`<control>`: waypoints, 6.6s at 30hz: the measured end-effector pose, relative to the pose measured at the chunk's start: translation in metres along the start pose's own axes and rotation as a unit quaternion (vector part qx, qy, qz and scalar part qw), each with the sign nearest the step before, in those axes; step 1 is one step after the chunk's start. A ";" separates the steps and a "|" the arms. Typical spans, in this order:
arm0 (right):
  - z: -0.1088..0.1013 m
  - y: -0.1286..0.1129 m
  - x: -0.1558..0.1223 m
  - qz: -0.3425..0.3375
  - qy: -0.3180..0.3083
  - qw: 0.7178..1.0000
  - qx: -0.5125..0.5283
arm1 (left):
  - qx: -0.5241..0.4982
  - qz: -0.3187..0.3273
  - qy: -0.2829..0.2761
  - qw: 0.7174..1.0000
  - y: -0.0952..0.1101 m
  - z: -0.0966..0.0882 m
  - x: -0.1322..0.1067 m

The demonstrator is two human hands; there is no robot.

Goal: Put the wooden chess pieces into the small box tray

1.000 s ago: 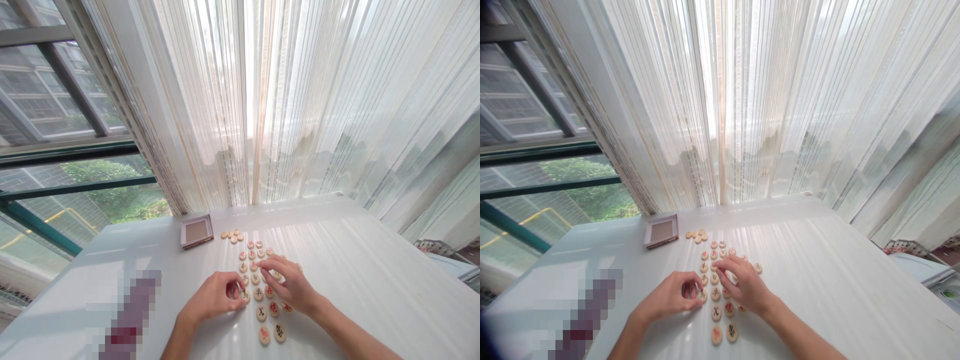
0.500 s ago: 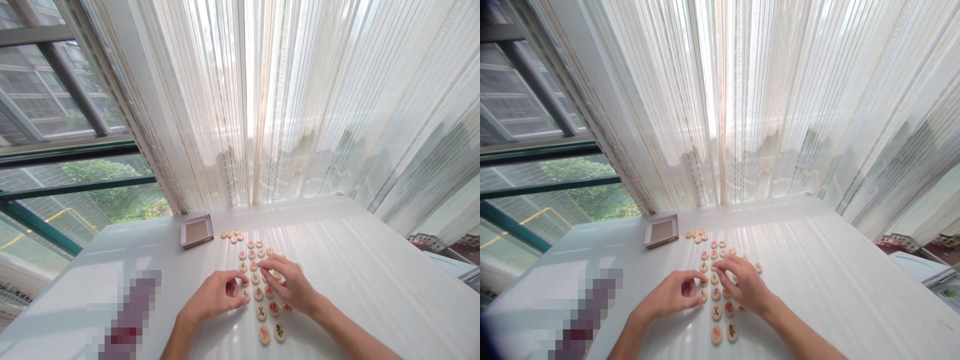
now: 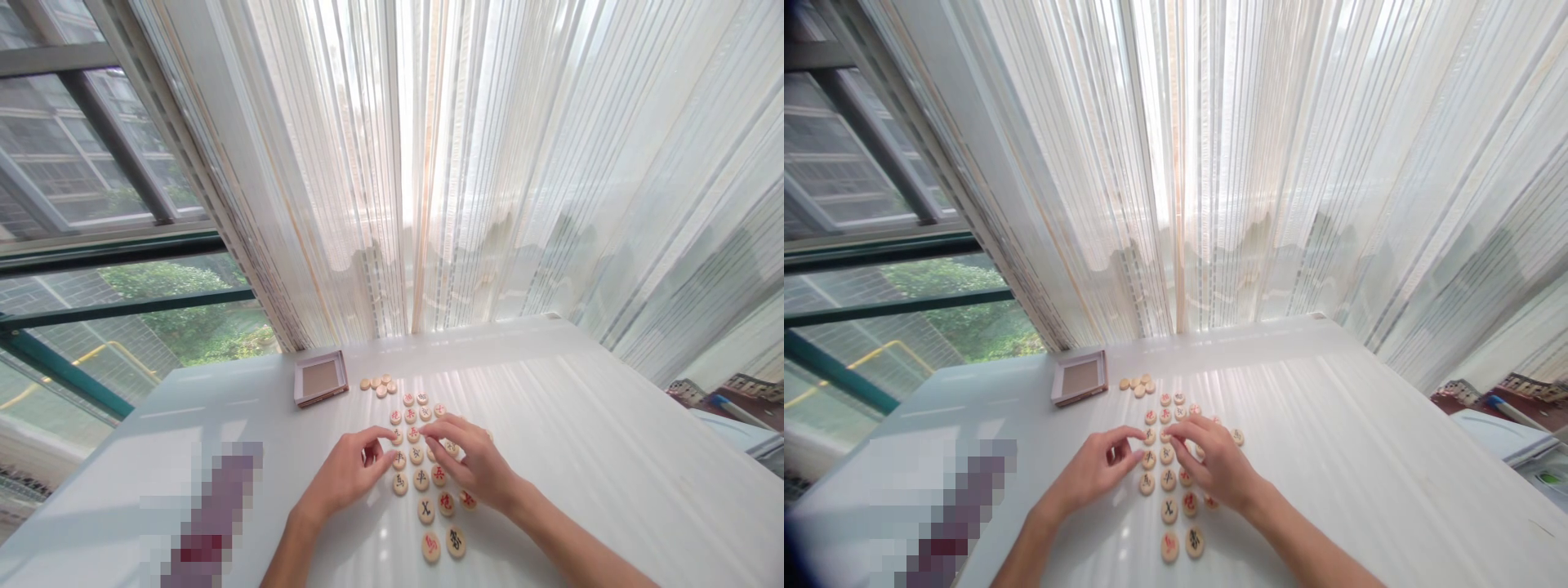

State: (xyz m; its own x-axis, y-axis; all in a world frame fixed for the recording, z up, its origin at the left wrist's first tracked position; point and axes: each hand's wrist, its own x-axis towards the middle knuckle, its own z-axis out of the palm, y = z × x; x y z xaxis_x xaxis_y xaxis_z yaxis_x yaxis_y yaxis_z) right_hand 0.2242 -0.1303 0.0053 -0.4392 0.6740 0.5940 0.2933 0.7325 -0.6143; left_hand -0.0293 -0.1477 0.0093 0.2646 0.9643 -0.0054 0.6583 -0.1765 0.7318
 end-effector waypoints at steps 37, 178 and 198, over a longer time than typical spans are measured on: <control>-0.001 0.018 0.002 0.028 0.023 0.999 0.021 | 0.220 0.168 0.160 0.948 -0.061 -0.003 0.096; 0.006 -0.002 -0.005 0.058 -0.031 0.995 0.073 | -0.202 0.124 0.067 0.969 0.029 0.033 -0.004; 0.012 -0.005 -0.009 0.048 -0.061 0.996 0.053 | -0.210 0.109 0.093 0.967 0.030 0.038 -0.005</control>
State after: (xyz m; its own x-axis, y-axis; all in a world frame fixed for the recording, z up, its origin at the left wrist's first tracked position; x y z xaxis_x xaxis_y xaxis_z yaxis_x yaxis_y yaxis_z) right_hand 0.2168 -0.1411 -0.0035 -0.5150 0.7193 0.4662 0.2501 0.6463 -0.7210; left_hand 0.0159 -0.1654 0.0053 0.2080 0.9388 0.2747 0.2469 -0.3221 0.9140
